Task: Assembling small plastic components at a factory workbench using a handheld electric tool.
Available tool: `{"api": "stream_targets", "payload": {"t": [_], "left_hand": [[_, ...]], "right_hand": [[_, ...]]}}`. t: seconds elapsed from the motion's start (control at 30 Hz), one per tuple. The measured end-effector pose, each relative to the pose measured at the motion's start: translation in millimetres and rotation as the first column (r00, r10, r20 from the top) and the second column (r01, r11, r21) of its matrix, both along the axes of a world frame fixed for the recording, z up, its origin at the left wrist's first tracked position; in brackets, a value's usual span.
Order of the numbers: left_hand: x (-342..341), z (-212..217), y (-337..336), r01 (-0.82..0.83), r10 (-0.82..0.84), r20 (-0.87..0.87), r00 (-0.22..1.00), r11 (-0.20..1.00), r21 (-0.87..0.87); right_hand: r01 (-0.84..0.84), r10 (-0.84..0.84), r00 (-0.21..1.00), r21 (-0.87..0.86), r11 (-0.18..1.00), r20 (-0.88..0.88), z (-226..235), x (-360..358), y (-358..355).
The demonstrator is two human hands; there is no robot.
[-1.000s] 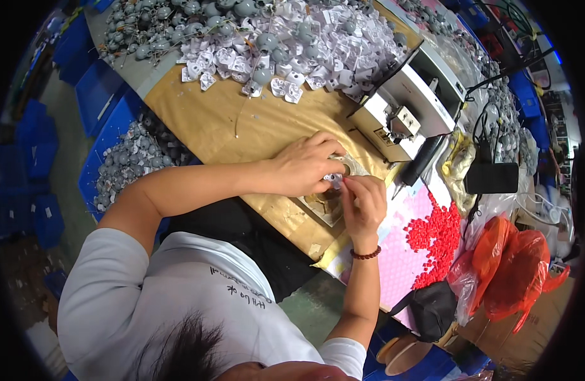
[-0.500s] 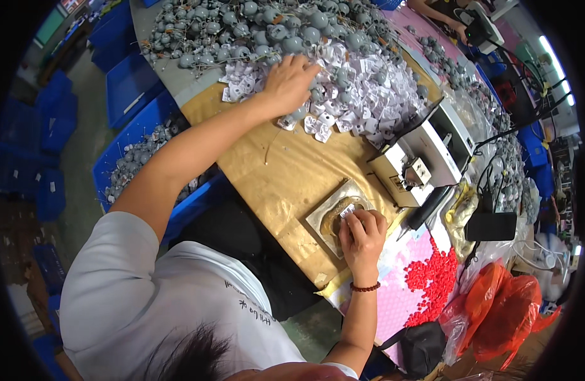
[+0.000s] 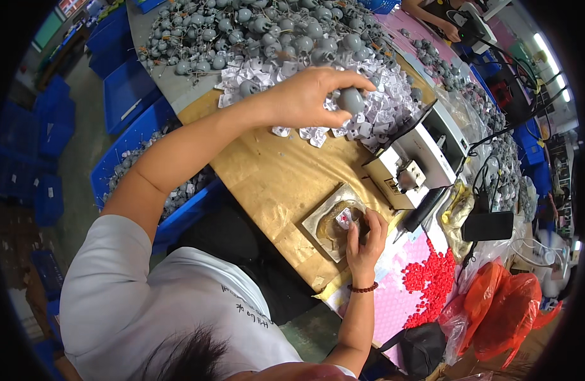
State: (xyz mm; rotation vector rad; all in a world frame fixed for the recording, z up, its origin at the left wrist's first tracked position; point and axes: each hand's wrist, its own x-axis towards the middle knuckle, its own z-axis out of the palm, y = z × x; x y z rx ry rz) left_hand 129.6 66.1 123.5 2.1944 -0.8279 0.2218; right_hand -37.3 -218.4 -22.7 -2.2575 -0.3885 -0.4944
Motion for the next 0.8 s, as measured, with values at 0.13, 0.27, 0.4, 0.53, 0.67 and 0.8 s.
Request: {"api": "stream_targets", "payload": {"t": [0.13,0.27,0.4,0.53,0.67,0.8], "left_hand": [[3.4,-17.6,-4.3,0.052,-0.03,-0.332,0.943,0.997,0.059],[1.8,-14.0,-9.0,0.116,-0.002,-0.313,0.95,0.932,0.345],[-10.7,19.5,-20.5,0.159,-0.124,-0.158,0.98,0.959,0.235],[-33.5,60.8,-26.5,0.333,-0.352,-0.077,0.933,0.924,-0.187],[-34.6,43.3,-35.5,0.327,-0.387,-0.183,0.904,0.9,-0.287],[-6.8,1.4,-23.0,0.088,-0.08,-0.325,0.942,0.996,0.01]], "right_hand": [[0.0,0.0,1.0,0.009,1.0,-0.017,-1.0,1.6,0.5],[-0.001,0.001,1.0,-0.002,1.0,-0.012,-0.8,3.1,0.3],[-0.004,0.004,1.0,0.033,0.999,0.005,0.1,3.3,0.3],[0.023,-0.027,0.999,0.116,0.993,0.03,-2.5,1.0,-3.3],[0.077,-0.088,0.99,0.104,0.992,0.112,-2.3,0.7,-12.8],[0.074,-0.092,0.987,0.135,0.988,0.133,-3.3,5.4,-12.4]]}}
